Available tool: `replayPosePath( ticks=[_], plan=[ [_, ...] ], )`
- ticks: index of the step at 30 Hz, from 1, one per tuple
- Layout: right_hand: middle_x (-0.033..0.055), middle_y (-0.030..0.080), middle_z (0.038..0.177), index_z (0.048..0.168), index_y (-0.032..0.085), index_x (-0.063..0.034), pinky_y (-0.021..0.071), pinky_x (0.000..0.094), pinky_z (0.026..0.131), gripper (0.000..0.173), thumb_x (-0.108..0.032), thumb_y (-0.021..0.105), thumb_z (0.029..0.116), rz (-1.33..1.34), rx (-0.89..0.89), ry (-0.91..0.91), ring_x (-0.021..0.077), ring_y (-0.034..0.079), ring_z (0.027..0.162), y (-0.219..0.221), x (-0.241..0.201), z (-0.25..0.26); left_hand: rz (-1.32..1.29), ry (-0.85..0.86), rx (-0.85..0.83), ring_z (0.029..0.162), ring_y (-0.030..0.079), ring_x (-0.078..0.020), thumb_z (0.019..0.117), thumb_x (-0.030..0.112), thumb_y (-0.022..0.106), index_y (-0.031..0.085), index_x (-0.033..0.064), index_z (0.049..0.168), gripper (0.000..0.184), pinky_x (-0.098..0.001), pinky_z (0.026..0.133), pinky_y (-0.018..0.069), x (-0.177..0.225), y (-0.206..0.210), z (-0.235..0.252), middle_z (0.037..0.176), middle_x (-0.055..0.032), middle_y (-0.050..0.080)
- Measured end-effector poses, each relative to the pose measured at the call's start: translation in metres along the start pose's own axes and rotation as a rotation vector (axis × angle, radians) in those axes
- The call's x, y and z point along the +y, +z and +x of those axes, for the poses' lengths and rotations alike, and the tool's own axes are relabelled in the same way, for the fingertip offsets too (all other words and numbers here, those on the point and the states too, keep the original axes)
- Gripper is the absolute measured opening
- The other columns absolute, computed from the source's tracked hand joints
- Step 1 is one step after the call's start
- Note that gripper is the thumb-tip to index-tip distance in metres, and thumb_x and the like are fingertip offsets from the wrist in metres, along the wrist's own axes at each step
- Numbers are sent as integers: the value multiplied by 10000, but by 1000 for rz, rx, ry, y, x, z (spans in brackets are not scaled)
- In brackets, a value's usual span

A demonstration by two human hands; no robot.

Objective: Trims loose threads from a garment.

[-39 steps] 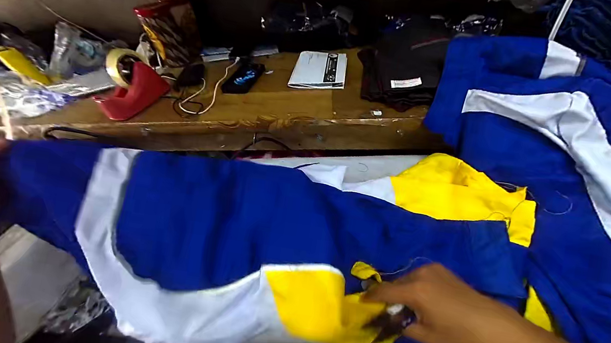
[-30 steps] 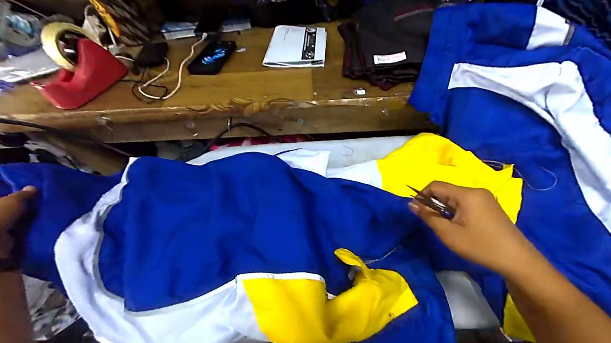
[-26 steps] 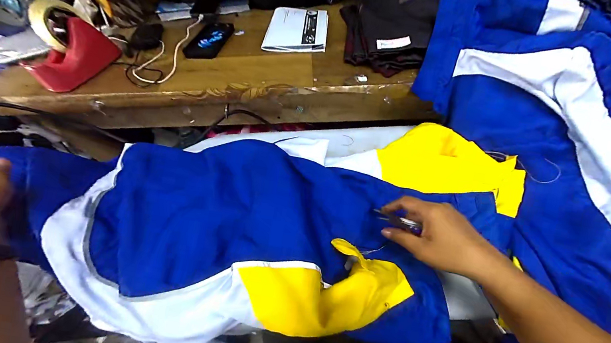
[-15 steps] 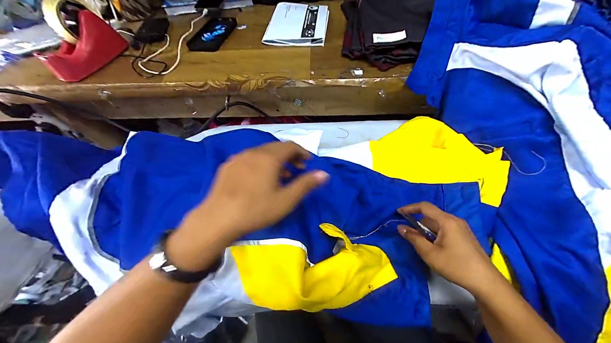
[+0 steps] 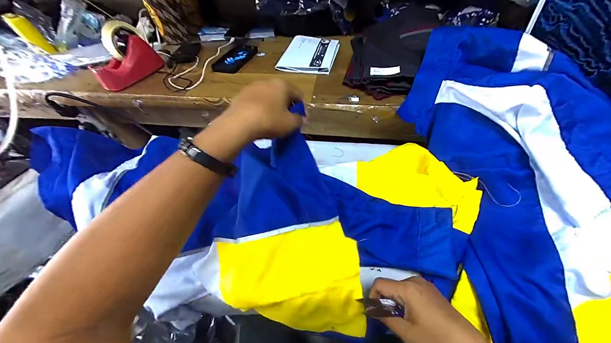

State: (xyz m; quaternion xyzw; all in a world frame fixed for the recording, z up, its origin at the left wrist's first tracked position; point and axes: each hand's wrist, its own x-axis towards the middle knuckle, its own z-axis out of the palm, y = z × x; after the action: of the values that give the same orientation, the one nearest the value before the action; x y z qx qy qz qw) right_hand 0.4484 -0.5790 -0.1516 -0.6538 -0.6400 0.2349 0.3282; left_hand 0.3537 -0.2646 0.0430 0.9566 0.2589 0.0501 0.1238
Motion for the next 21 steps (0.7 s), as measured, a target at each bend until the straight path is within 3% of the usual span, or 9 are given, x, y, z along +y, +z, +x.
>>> replayPosePath(
  ticks=[2, 3, 6, 8, 12, 17, 18, 19, 21],
  plan=[
    [12, 657, 738, 1005, 710, -111, 527, 372, 624, 181, -277, 664, 950, 79, 92, -8, 125, 624, 664, 0, 0, 5, -105, -17, 223, 1048, 652, -405, 1004, 179, 635, 700, 17, 1141, 222, -676, 916, 459, -4, -22, -14, 1108, -229, 688],
    [-5, 657, 764, 1071, 719, -101, 526, 305, 619, 210, -276, 650, 978, 165, 198, 5, 78, 598, 656, 0, -1, 9, -146, 12, 306, 1021, 663, -334, 1002, 167, 634, 697, 29, 1145, 209, -608, 913, 487, -7, -28, -25, 1113, -191, 694],
    [-65, 620, 763, 1142, 688, -40, 475, 160, 564, 224, -191, 592, 1007, 409, 516, 30, -26, 532, 601, -14, -9, 27, -250, 153, 422, 842, 637, -41, 964, 149, 657, 693, 72, 1119, 177, -267, 773, 541, -9, -37, -73, 1039, -25, 699],
    [-77, 581, 699, 1166, 674, -33, 475, 158, 546, 217, -140, 600, 994, 523, 578, 77, -19, 529, 561, -23, -16, 46, -321, 209, 448, 842, 630, 36, 948, 129, 659, 686, 90, 1116, 175, -171, 755, 536, -9, -39, -108, 1045, 44, 700],
    [29, 605, 711, 1231, 675, -38, 503, 249, 554, 270, -127, 674, 976, 516, 422, 118, 74, 541, 557, -8, -30, 93, -402, 276, 504, 879, 678, 21, 973, 156, 652, 677, 151, 1176, 205, -161, 781, 576, -30, -40, -163, 1062, 104, 710],
    [9, 591, 739, 1334, 654, -90, 458, 272, 599, 542, -261, 847, 856, 465, 175, 129, 69, 480, 592, 29, -49, 130, -486, 303, 589, 1002, 678, -28, 980, 213, 663, 673, 161, 1207, 233, -196, 864, 573, -69, -43, -204, 1136, 99, 703],
    [31, 639, 807, 1295, 678, -90, 487, 311, 646, 493, -279, 835, 868, 424, 120, 141, 90, 522, 642, 35, -52, 132, -498, 299, 609, 1004, 682, -32, 983, 210, 663, 671, 158, 1210, 234, -198, 860, 576, -74, -44, -211, 1141, 95, 707],
    [55, 692, 870, 1183, 719, -81, 525, 378, 706, 367, -289, 806, 893, 360, 82, 155, 130, 593, 710, 38, -53, 135, -509, 295, 627, 997, 685, -35, 986, 208, 661, 670, 155, 1209, 229, -199, 855, 577, -79, -44, -217, 1137, 93, 711],
    [90, 664, 790, 919, 719, -40, 514, 485, 697, 206, -243, 738, 941, 249, 113, 143, 214, 623, 725, 36, -54, 140, -524, 279, 642, 978, 685, -31, 988, 210, 656, 670, 159, 1213, 231, -196, 846, 577, -87, -44, -228, 1133, 97, 709]
  ],
)
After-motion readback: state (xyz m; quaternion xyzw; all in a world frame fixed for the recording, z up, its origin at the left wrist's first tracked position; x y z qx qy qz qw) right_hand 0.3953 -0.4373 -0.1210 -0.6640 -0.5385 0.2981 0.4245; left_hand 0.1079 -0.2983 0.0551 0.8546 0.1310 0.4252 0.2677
